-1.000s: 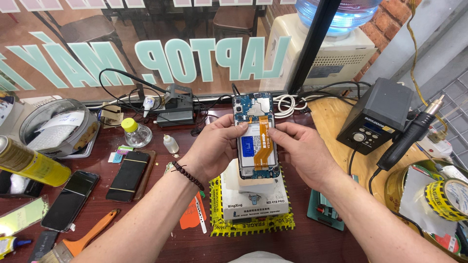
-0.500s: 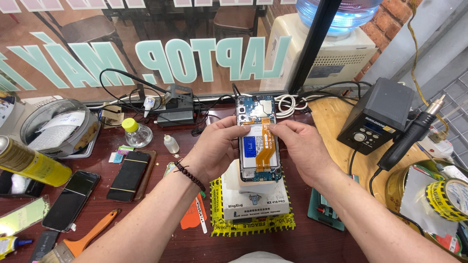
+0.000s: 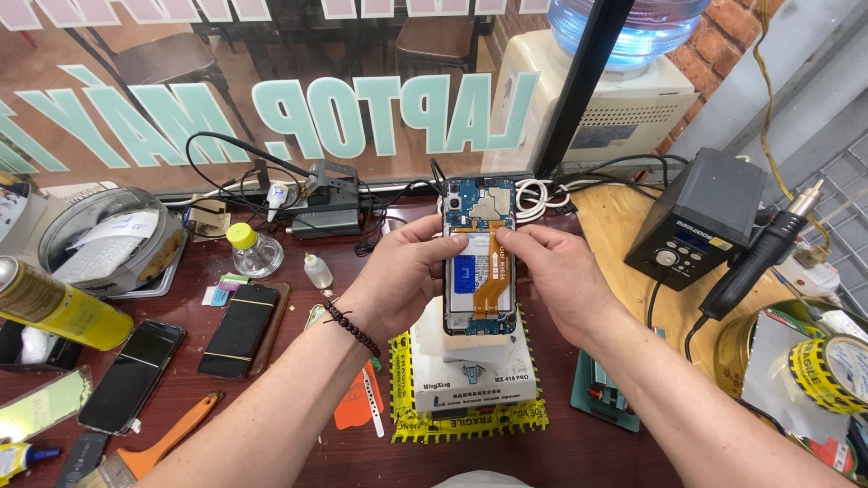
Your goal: The person repairs a smartphone at a cluttered workbench. They first handle small components in a bowl, then pry open the phone's back cover with a pry tool, unscrew internal screws with a screwdriver, and lift out the motherboard and battery assembly, holding and turning the exposed internals by hand.
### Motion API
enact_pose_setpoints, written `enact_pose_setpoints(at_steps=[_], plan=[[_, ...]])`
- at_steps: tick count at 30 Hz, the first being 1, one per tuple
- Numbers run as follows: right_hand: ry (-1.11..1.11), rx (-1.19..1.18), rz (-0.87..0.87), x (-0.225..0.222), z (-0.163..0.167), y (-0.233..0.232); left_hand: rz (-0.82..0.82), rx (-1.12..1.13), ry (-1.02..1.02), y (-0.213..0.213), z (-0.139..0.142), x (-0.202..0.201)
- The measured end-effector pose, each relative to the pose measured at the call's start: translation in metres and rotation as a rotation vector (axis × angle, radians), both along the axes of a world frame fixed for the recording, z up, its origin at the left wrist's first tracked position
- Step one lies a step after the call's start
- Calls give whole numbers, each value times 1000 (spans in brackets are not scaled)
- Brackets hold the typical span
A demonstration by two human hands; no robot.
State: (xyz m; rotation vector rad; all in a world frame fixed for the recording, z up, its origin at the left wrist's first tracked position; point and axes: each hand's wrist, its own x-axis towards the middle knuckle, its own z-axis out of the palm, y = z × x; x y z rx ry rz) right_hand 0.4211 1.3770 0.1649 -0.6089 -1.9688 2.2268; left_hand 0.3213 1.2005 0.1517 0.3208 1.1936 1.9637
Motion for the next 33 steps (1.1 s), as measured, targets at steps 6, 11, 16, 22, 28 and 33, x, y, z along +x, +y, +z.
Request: enact_pose_setpoints(at_steps=[6,11,16,22,28,33], plan=[[-43,-51,-26,-3,-3,0,6,19,-46,2,0,-3],[-23,-124,13,-3,-4,2,25,21,-63,5,-4,-5],[-62,-108,83,-2,-6,5,78,32,-106,4,-10,-10],[-43,-88,72,-3,-13,4,90,51,-147,5,-10,-11],[-4,-94,34,-4,-16,1,18,-34,-70,2,-2,-10],[174,826,-165,-5,-4,-4,0,-61,-24,1,0,-2]])
